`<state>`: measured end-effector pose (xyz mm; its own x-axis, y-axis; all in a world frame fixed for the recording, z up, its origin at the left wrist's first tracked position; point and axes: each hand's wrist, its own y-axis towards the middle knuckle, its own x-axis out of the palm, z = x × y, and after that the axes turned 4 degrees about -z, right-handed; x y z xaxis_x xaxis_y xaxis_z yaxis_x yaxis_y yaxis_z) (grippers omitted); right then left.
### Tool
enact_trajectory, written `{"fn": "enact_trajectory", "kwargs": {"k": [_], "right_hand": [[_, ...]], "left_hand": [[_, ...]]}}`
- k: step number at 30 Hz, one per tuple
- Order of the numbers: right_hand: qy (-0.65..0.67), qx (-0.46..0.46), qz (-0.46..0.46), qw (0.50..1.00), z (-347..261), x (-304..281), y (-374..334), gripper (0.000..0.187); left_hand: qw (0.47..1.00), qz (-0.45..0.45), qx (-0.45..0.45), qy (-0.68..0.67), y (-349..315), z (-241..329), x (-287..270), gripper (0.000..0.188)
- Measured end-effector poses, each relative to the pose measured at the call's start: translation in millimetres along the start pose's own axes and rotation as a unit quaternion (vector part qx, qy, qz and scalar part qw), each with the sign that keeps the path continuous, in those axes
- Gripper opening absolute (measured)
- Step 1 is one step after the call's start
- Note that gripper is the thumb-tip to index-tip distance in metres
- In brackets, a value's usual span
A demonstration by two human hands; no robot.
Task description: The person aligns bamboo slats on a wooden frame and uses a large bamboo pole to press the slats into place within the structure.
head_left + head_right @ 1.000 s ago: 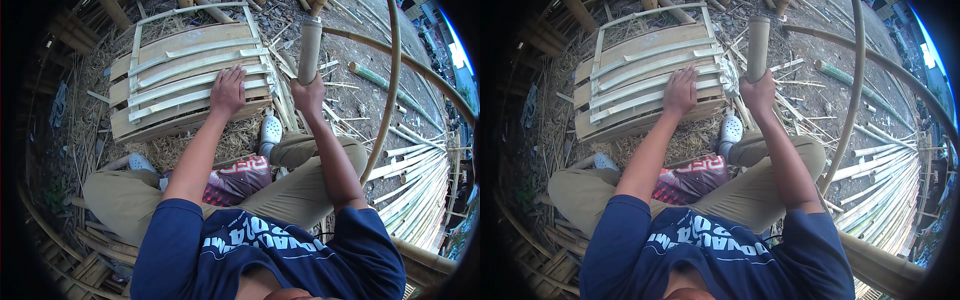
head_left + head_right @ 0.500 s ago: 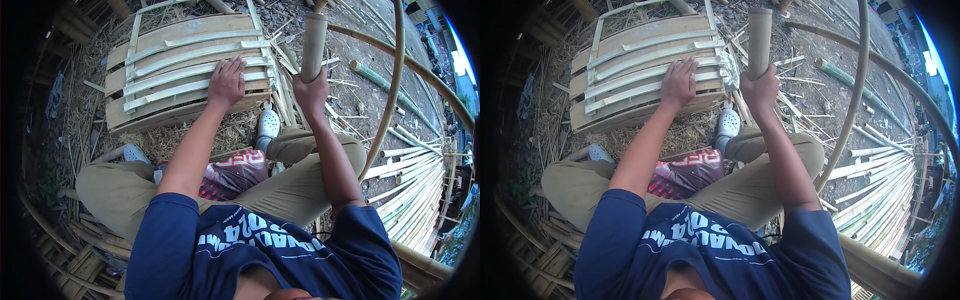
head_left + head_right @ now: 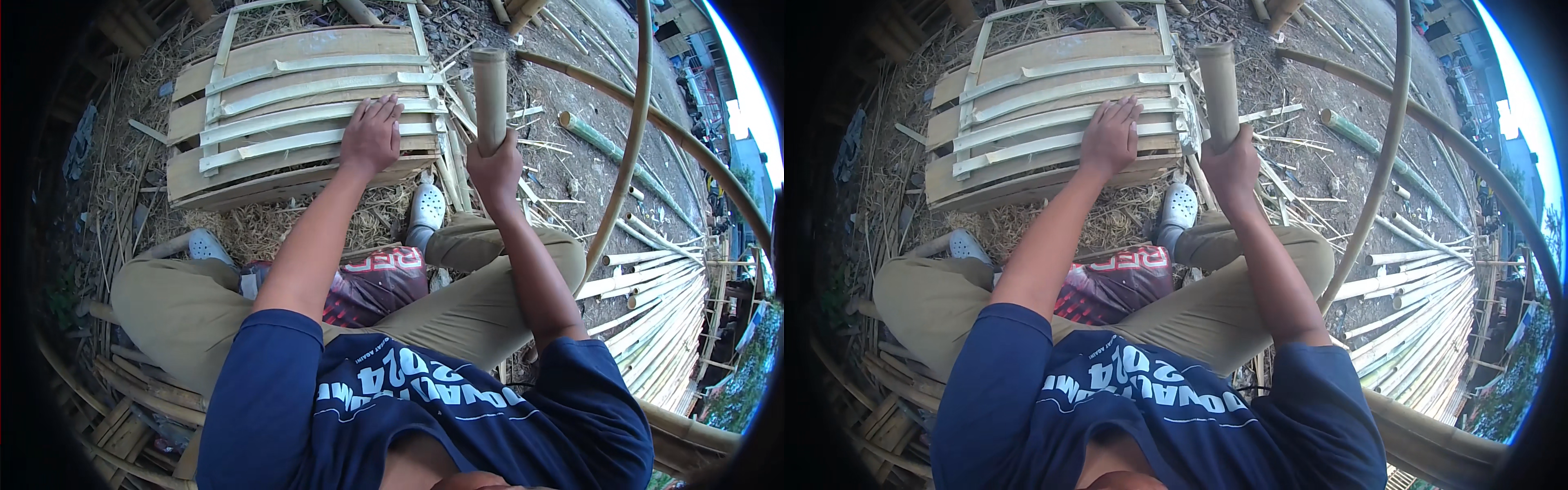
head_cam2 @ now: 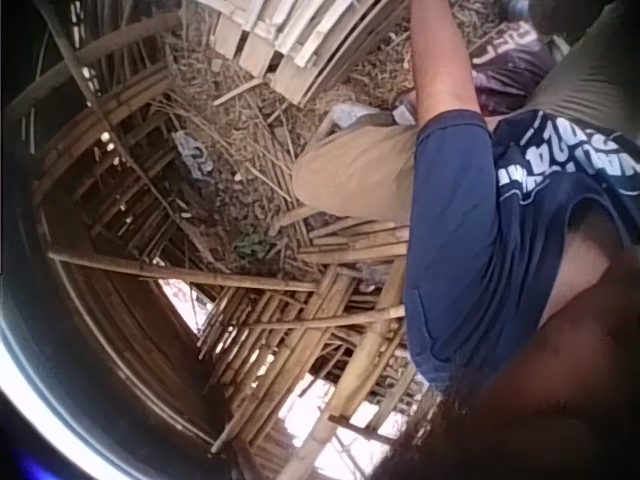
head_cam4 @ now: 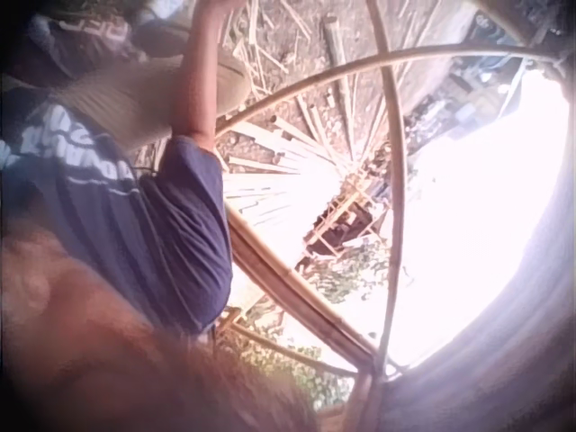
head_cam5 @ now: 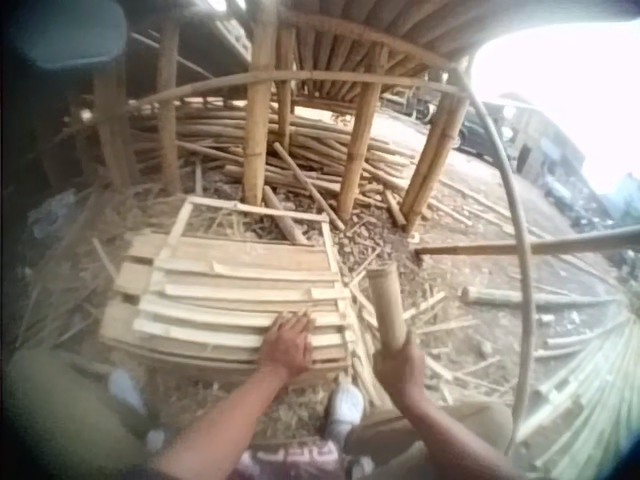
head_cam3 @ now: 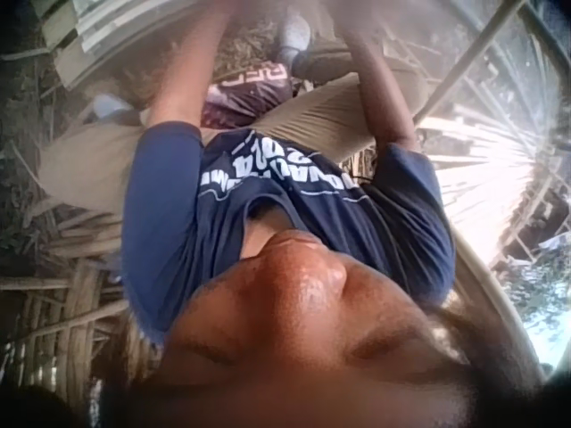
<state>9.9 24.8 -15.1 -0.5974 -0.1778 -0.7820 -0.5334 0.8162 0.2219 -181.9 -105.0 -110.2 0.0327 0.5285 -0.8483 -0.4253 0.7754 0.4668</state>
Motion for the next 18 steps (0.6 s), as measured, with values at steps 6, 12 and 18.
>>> {"fn": "enact_trajectory", "kwargs": {"k": [6,12,18], "right_hand": [[-0.147,0.018,-0.137,0.979,21,15,5,0.048],[-0.131,0.033,-0.156,0.978,27,5,19,0.05],[-0.155,0.028,-0.235,0.959,34,16,21,0.05]], "left_hand": [[1.0,0.008,-0.006,0.011,2,-6,2,0.045],[1.0,0.004,-0.001,0.026,6,-6,-1,0.046],[0.999,0.018,0.015,0.024,18,-5,0,0.045]]}}
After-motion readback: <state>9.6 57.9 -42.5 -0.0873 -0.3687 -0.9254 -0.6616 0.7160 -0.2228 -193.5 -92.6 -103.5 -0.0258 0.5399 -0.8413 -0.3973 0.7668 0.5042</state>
